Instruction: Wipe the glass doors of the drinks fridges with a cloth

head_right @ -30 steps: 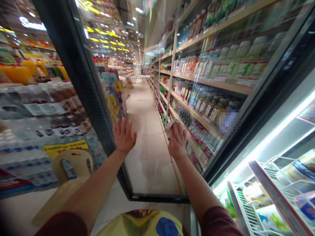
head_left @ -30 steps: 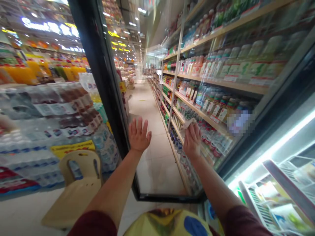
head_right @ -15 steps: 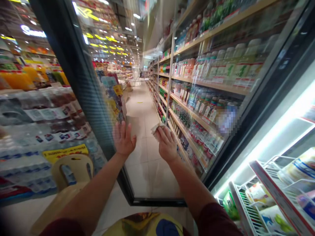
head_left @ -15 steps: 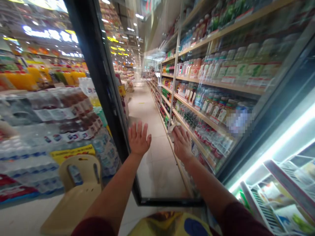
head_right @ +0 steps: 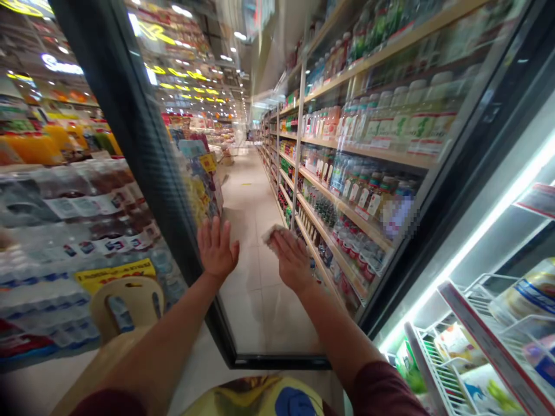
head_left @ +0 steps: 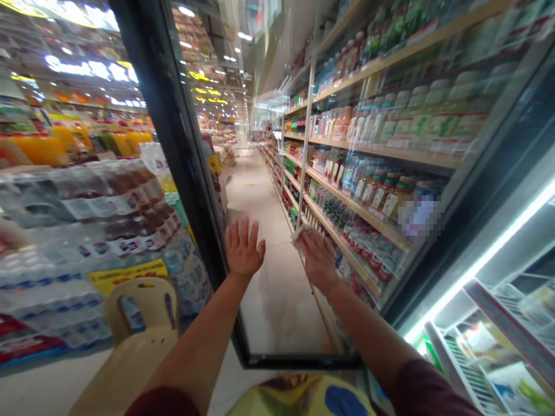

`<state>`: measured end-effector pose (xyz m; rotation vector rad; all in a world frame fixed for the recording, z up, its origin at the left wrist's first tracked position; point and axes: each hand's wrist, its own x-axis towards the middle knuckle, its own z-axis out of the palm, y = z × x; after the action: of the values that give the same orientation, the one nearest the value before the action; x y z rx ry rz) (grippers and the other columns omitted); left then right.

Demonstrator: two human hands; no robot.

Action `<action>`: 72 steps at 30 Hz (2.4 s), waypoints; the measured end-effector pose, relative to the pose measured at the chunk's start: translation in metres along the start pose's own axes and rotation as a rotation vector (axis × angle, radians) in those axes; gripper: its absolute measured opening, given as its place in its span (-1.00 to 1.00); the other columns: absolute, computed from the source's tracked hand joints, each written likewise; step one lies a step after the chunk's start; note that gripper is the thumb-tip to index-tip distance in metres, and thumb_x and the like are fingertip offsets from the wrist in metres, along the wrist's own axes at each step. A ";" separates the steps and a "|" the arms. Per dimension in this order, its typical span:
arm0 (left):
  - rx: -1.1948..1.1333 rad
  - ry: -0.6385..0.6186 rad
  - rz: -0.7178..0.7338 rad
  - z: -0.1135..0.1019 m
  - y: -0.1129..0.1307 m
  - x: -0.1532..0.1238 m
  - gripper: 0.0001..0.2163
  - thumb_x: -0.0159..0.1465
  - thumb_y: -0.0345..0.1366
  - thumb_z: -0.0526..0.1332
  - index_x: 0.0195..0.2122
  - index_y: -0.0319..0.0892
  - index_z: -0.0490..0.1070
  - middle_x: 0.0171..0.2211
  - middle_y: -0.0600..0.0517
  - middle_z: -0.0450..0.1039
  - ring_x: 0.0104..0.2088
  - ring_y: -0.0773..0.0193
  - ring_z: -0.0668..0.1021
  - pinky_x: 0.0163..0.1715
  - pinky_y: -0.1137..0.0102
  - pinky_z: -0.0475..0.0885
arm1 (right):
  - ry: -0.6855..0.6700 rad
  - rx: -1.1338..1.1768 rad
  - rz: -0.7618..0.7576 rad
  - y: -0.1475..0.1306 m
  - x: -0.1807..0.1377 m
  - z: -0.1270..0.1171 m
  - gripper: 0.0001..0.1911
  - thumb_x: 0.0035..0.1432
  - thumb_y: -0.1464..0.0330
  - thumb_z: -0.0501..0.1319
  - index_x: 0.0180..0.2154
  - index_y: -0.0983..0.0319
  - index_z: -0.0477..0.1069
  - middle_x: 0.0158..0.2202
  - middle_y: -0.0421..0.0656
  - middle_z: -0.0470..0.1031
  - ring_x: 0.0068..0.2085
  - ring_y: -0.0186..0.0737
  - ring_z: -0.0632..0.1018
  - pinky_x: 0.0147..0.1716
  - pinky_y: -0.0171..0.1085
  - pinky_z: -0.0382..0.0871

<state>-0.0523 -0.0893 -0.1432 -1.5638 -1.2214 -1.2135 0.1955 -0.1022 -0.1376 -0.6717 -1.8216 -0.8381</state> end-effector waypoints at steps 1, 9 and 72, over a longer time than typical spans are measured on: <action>0.001 0.013 0.015 -0.001 0.001 0.001 -0.46 0.41 -0.14 0.07 0.39 -0.18 0.17 0.41 -0.21 0.08 0.47 -0.03 -0.07 0.41 -0.06 -0.06 | -0.020 0.017 -0.053 -0.003 -0.008 0.000 -0.50 0.32 0.55 0.02 0.24 0.23 0.39 0.17 -0.12 0.53 0.41 -0.30 0.20 0.44 -0.20 -0.18; 0.023 0.092 0.092 -0.002 0.002 0.006 -0.41 0.40 -0.21 0.10 0.43 -0.18 0.05 0.42 -0.22 0.05 0.47 -0.03 -0.06 0.40 -0.04 -0.02 | 0.066 -0.058 0.109 0.033 0.024 -0.011 -0.42 0.33 0.54 0.00 0.34 0.23 0.23 0.28 -0.04 0.41 0.44 -0.17 0.15 0.43 -0.07 -0.05; 0.077 0.116 0.099 -0.014 0.006 0.000 -0.37 0.39 -0.22 0.09 0.46 -0.15 -0.04 0.41 -0.19 0.09 0.46 0.02 -0.03 0.40 0.00 0.02 | -0.103 0.018 -0.349 -0.048 0.152 0.020 -0.52 0.42 0.38 -0.02 0.30 0.24 0.26 0.40 -0.30 0.21 0.45 -0.31 0.08 0.50 -0.17 -0.29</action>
<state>-0.0491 -0.1039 -0.1400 -1.4595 -1.0915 -1.1633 0.0926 -0.1040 -0.0143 -0.3946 -2.0716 -1.0285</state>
